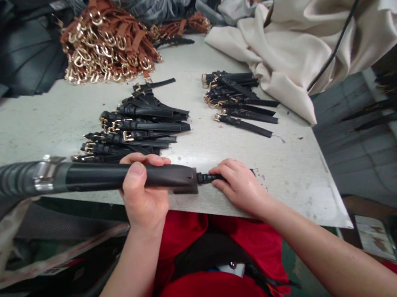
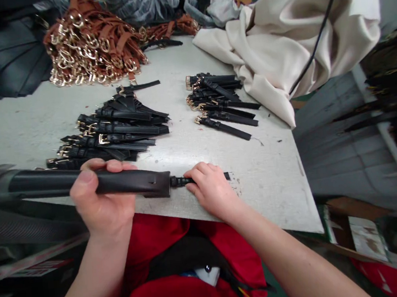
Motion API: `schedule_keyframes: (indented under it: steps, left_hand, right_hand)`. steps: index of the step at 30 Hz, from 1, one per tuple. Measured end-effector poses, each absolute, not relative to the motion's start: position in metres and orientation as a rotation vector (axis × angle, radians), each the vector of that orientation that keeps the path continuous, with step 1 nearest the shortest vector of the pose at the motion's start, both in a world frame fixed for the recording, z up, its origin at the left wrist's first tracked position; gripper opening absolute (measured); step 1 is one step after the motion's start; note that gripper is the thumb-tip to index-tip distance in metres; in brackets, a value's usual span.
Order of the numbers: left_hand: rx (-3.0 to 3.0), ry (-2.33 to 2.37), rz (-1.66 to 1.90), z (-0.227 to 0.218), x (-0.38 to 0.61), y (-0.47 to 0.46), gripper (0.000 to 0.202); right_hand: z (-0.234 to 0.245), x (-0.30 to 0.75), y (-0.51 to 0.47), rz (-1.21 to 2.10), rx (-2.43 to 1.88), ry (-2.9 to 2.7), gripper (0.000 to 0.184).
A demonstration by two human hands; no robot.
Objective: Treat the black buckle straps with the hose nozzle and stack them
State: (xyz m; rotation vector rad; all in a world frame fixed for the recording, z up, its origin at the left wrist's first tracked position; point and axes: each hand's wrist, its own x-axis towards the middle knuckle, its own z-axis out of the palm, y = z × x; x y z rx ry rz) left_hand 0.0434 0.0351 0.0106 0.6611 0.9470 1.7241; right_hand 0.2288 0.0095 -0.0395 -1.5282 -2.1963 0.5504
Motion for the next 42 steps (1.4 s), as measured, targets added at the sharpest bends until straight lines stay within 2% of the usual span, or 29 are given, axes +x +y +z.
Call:
schedule_keyframes:
  steps: [8,13,17,22,32,37,42]
  left_hand:
    - [0.555,0.853,1.712,0.019,0.054,0.042,0.011]
    - [0.755,0.888,1.790,0.034,0.052,0.032,0.006]
    - [0.984,0.811,1.678,0.022,0.071,0.026,0.012]
    - [0.986,0.726,1.645,0.009,0.074,0.029,0.015]
    - [0.996,0.823,1.679,0.013,0.070,0.030,0.010]
    - [1.016,0.766,1.664,0.011,0.074,0.030,0.016]
    - [0.938,0.884,1.736,0.021,0.046,0.034,0.010]
  right_hand:
    - [-0.039,0.227,0.008,0.547,-1.561,-2.175,0.020]
    - [-0.037,0.227,0.007,0.542,-1.542,-2.123,0.022]
    - [-0.037,0.228,0.008,0.532,-1.538,-2.110,0.024]
    - [-0.040,0.227,0.010,0.492,-1.540,-2.058,0.016]
    - [-0.039,0.226,0.013,0.482,-1.564,-2.081,0.017]
    - [-0.040,0.226,0.013,0.447,-1.583,-2.074,0.017]
    - [-0.040,0.225,0.013,0.450,-1.584,-2.073,0.017]
